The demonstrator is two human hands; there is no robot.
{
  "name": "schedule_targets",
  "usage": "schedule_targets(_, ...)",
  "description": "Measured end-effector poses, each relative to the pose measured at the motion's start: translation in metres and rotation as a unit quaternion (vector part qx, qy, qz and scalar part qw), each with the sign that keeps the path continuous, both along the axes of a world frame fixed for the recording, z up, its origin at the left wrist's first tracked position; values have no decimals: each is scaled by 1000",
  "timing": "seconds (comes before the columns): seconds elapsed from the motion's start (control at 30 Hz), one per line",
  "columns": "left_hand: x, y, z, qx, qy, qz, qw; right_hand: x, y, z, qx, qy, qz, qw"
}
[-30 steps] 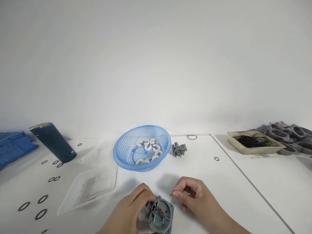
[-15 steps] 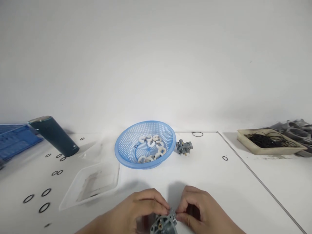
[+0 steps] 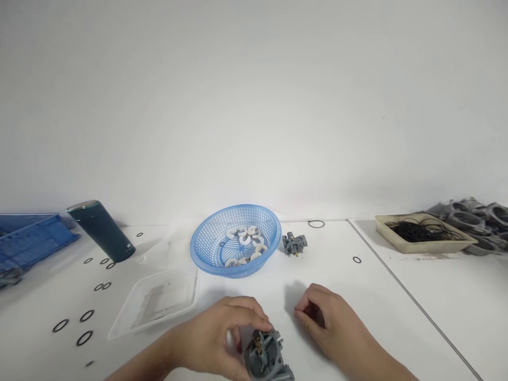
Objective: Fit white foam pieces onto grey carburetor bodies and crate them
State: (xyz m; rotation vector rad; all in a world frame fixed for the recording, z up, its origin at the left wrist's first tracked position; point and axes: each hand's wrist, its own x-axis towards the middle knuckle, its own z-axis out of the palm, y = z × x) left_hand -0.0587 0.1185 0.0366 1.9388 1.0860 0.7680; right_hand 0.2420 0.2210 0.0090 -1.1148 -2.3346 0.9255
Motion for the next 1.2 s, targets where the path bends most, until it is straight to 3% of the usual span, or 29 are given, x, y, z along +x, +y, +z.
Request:
schedule_targets(0.1, -5, 1, 16, -12, 58, -7, 998, 1, 1, -2, 10, -4, 6, 1000)
schedule_targets(0.17, -10, -3, 35, -32, 116, -23, 992, 1, 1, -4, 21, -1, 10, 1000)
schedule_targets(0.3, -13, -10, 102, -21, 248, -8, 969, 1, 3, -6, 17, 2, 7, 1000)
schedule_targets(0.4, -13, 14, 151, 32, 351, 40, 935, 2, 3, -7, 19, 11, 7, 1000)
schedule_targets(0.47, -16, 46, 161, 33, 379, 68, 922, 2, 3, -6, 23, 14, 9, 1000)
schedule_targets(0.53, -20, 83, 153, 5, 408, 69, 910, 2, 3, -4, 23, 14, 12, 1000)
schedule_targets(0.63, -19, 126, 121, -43, 436, 28, 899, 1, 4, -1, 24, 15, 16, 999)
schedule_targets(0.73, -6, 143, 92, -61, 460, 20, 886, 0, 5, 2, 24, 15, 19, 999)
schedule_targets(0.8, 2, 144, 82, -57, 469, 32, 881, 0, 5, 5, 24, 14, 22, 999)
schedule_targets(0.93, 5, 142, 82, -56, 476, 46, 876, 2, 3, 9, 26, 11, 25, 999)
schedule_targets(1.2, -18, 140, 90, -99, 508, 39, 855, 3, 4, 3, 39, 1, 33, 999)
